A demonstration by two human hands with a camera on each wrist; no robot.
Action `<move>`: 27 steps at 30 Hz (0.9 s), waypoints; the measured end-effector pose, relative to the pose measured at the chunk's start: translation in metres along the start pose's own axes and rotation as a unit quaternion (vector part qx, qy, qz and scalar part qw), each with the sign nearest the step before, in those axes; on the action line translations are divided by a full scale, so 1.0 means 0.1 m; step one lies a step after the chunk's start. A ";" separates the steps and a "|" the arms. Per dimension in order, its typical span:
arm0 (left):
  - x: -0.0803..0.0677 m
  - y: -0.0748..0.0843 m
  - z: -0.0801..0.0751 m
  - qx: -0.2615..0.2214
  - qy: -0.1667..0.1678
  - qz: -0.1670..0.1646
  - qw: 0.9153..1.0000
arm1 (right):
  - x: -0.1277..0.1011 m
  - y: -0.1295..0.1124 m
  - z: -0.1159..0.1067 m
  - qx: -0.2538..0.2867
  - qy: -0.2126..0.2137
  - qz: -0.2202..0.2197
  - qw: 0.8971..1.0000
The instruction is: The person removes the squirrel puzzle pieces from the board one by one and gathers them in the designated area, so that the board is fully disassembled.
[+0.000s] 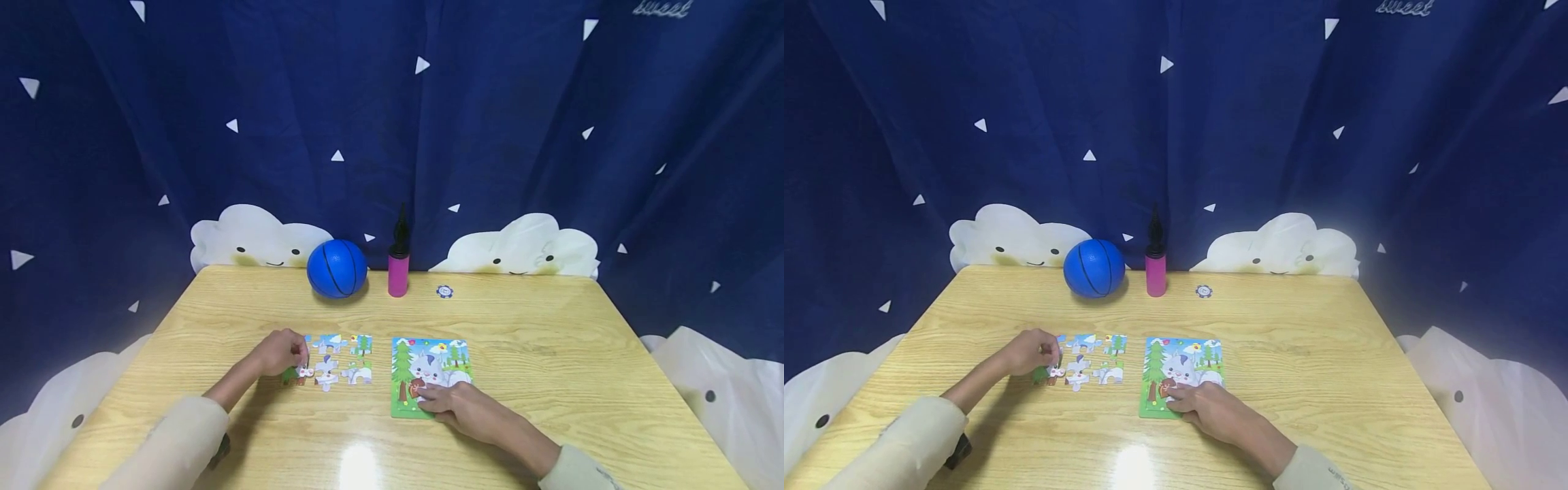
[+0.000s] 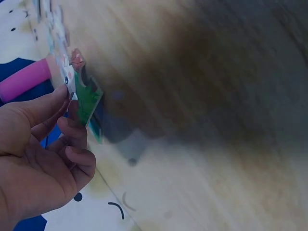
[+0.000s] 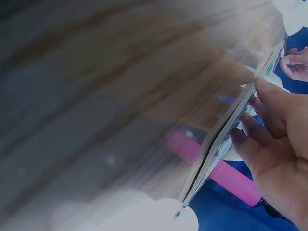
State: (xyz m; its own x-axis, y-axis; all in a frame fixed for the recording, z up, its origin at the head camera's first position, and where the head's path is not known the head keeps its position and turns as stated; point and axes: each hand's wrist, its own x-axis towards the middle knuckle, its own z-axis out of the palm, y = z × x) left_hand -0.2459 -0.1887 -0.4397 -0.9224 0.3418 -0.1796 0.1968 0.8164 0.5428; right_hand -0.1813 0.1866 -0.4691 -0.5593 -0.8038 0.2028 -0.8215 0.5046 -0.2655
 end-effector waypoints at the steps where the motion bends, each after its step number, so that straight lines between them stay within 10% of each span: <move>1: 0.00 -0.01 0.01 0.005 0.002 0.001 1.000 | 0.00 0.00 0.00 0.000 0.001 0.000 1.000; 17: 0.07 0.02 -0.07 -0.014 0.013 0.018 1.000 | 0.08 -0.02 -0.06 -0.028 -0.002 -0.016 0.999; 27: 0.21 0.38 -0.10 0.009 0.020 0.043 0.999 | 0.12 -0.01 -0.13 -0.017 0.010 -0.033 0.999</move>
State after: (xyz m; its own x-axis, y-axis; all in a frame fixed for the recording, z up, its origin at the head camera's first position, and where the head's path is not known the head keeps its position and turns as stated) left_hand -0.2610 -0.1552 -0.4144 -0.9144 0.3924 -0.0998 0.2816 0.7933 0.5398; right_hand -0.1888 0.1806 -0.4544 -0.5054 -0.8294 0.2381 -0.8599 0.4614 -0.2184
